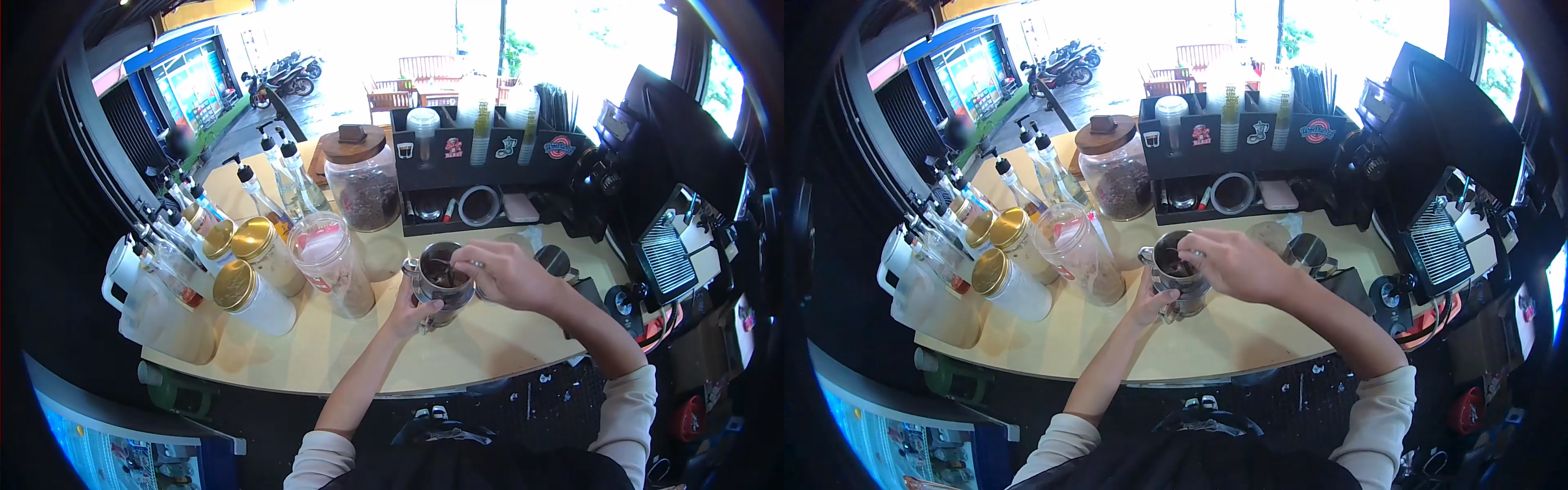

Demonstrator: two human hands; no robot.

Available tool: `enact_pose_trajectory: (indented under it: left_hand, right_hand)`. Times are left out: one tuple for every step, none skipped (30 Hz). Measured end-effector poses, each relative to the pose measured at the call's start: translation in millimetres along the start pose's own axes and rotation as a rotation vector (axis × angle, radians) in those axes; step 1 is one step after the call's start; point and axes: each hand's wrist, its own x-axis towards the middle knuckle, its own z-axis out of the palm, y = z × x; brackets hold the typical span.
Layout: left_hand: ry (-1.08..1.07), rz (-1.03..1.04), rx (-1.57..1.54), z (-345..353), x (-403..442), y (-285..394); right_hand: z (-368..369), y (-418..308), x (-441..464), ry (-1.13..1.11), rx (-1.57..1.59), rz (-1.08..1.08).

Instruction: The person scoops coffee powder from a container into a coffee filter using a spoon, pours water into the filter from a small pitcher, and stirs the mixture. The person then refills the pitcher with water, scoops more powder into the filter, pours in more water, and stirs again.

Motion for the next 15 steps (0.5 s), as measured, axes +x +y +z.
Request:
enact_pose_trajectory:
  left_hand:
    - [-0.002, 0.003, 0.002, 0, 1, 0]
    - [0.004, 0.003, 0.004, 0, 1, -1]
    - [0.011, 0.0, 0.005, 0, 0, -2]
    - [0.013, 0.001, 0.005, 0, -1, -2]
    - [0.018, -0.005, 0.002, 0, -2, -2]
    - [0.021, -0.01, 0.0, 0, -2, -2]
    - [0.019, -0.006, 0.0, 0, -1, -1]
    - [0.027, -0.007, -0.002, 1, -1, -1]
    - [0.036, -0.009, -0.004, 1, -2, 0]
    - [0.039, -0.008, -0.004, 1, -2, 0]
    - [0.042, -0.033, -0.009, 0, -3, -1]
    - [0.046, -0.058, -0.014, 1, -4, -1]
    - [0.046, -0.058, -0.015, 1, -4, 0]
    - [0.059, -0.076, -0.019, 3, -4, 2]
    - [0.067, -0.085, -0.021, 3, -4, 3]
  right_hand:
    - [-1, 0, 1, 0.002, -0.002, -0.003]
    - [-1, 0, 2, 0.01, -0.062, -0.025]
    - [-2, 0, 2, 0.017, -0.12, -0.045]
    - [0, 1, 2, 0.015, -0.119, -0.046]
    - [2, 4, 2, 0.034, -0.106, -0.043]
    - [2, 5, 2, 0.053, -0.096, -0.041]
    - [0, 3, 2, 0.054, -0.1, -0.043]
    - [-3, -2, 1, 0.013, -0.069, -0.011]
    - [-5, -4, 1, -0.029, -0.037, 0.021]
    - [-6, -1, 1, -0.03, -0.035, 0.019]
    - [-7, 4, 0, -0.004, -0.076, 0.038]
    - [-8, 7, 0, 0.023, -0.118, 0.057]
    - [-7, 6, -2, 0.022, -0.118, 0.057]
    - [-6, 4, -3, 0.007, -0.035, 0.035]
    - [-5, 3, -4, -0.009, 0.048, 0.012]
